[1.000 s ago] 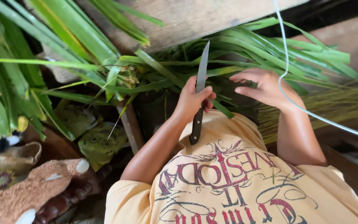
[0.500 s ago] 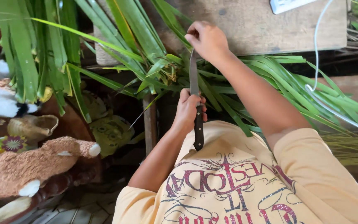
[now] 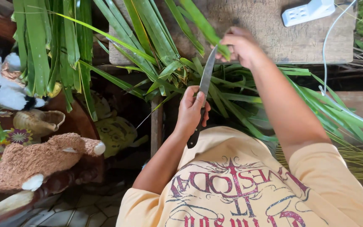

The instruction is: Strip the leafy material from the central stems of long green leaves using a knife

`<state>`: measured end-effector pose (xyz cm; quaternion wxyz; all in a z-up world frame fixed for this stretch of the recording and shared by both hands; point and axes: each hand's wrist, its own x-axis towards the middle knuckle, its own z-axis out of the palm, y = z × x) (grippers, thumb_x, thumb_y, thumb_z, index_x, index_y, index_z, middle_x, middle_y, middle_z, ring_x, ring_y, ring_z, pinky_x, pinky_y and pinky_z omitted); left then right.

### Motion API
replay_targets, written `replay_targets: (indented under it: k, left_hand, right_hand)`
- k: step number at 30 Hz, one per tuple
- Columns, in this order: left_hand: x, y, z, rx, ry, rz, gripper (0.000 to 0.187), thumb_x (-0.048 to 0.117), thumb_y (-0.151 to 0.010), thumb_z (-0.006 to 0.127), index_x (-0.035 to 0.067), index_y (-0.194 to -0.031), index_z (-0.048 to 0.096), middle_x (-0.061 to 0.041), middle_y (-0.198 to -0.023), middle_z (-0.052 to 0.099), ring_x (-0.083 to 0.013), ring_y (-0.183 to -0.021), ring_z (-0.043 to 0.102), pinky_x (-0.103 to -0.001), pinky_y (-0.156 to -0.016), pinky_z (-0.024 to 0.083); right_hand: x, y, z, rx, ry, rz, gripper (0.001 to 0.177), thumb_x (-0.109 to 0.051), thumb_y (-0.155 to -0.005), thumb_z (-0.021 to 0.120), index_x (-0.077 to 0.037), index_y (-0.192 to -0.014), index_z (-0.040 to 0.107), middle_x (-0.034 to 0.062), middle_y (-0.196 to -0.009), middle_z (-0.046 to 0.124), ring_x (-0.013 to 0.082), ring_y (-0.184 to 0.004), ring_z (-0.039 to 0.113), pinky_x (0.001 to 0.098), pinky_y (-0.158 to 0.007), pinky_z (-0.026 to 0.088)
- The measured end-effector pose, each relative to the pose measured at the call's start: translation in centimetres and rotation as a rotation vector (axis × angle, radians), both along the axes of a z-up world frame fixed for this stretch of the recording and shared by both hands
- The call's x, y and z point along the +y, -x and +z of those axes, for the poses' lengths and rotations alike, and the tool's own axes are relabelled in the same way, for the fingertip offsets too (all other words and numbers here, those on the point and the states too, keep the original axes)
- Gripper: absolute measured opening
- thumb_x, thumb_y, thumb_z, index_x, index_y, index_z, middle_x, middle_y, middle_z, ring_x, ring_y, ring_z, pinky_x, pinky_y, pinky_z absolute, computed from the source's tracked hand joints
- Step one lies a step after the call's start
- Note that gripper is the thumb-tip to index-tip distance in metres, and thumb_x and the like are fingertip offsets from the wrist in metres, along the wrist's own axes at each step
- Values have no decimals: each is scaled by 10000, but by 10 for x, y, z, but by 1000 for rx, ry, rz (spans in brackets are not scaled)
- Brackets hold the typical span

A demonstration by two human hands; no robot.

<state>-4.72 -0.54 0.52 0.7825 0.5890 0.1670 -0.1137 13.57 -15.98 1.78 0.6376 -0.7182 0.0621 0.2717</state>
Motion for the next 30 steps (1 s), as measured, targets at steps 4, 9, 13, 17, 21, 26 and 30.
replay_targets:
  k: [4, 9, 13, 17, 21, 26, 30]
  left_hand:
    - [-6, -4, -8, 1, 60, -18, 159, 199, -1007, 439, 55, -1074, 451, -123, -659, 542, -186, -386, 462, -283, -282, 354]
    - [-13, -13, -23, -15, 95, -25, 115, 174, -999, 450, 71, -1050, 461, -131, -659, 555, -187, -428, 495, -287, -300, 387]
    - [-17, -19, -38, -175, 217, -11, 250, 93, -1026, 416, -9, -1249, 461, -202, -626, 606, -237, -428, 596, -289, -248, 481]
    - [-25, -28, -14, -240, 318, -38, 375, 57, -1018, 406, 0, -1383, 344, -180, -636, 598, -220, -434, 586, -265, -255, 470]
    - [-29, -38, -26, -306, 419, -95, 470, 66, -1018, 453, 60, -1465, 310, -218, -653, 612, -268, -433, 591, -309, -249, 467]
    - [-34, -37, -35, -394, 325, -119, 495, 48, -1019, 479, 107, -1490, 339, -221, -667, 622, -253, -426, 591, -298, -245, 472]
    - [-35, -32, -41, -393, 279, -137, 483, 39, -1018, 470, 109, -1483, 360, -210, -662, 620, -243, -425, 590, -282, -243, 472]
  right_hand:
    - [-19, 12, -3, 92, -77, -77, 224, -155, -986, 600, -72, -1135, 454, 8, -863, 612, 67, -631, 582, 154, -477, 473]
    - [-34, 34, -32, 212, -279, -68, 177, -132, -986, 593, -71, -1101, 474, -13, -761, 578, 51, -541, 496, 143, -376, 369]
    - [-47, 72, -47, 57, -460, -98, 154, -212, -981, 592, -85, -1053, 541, 11, -695, 519, 71, -500, 481, 162, -361, 352]
    - [-63, 110, -62, -125, -450, -108, 138, -127, -965, 604, -9, -1035, 597, 90, -742, 576, 95, -518, 520, 164, -374, 384]
    - [-75, 128, -83, -226, -360, -55, 149, -78, -966, 593, 46, -1049, 600, 159, -769, 621, 123, -552, 544, 183, -410, 416]
    - [-68, 127, -80, -385, -220, 64, 364, 56, -915, 598, 28, -1276, 562, 187, -916, 662, 207, -733, 657, 338, -598, 588]
    - [-59, 109, -111, -442, -170, 25, 250, -3, -964, 616, 38, -1209, 589, 196, -890, 662, 203, -697, 649, 352, -551, 580]
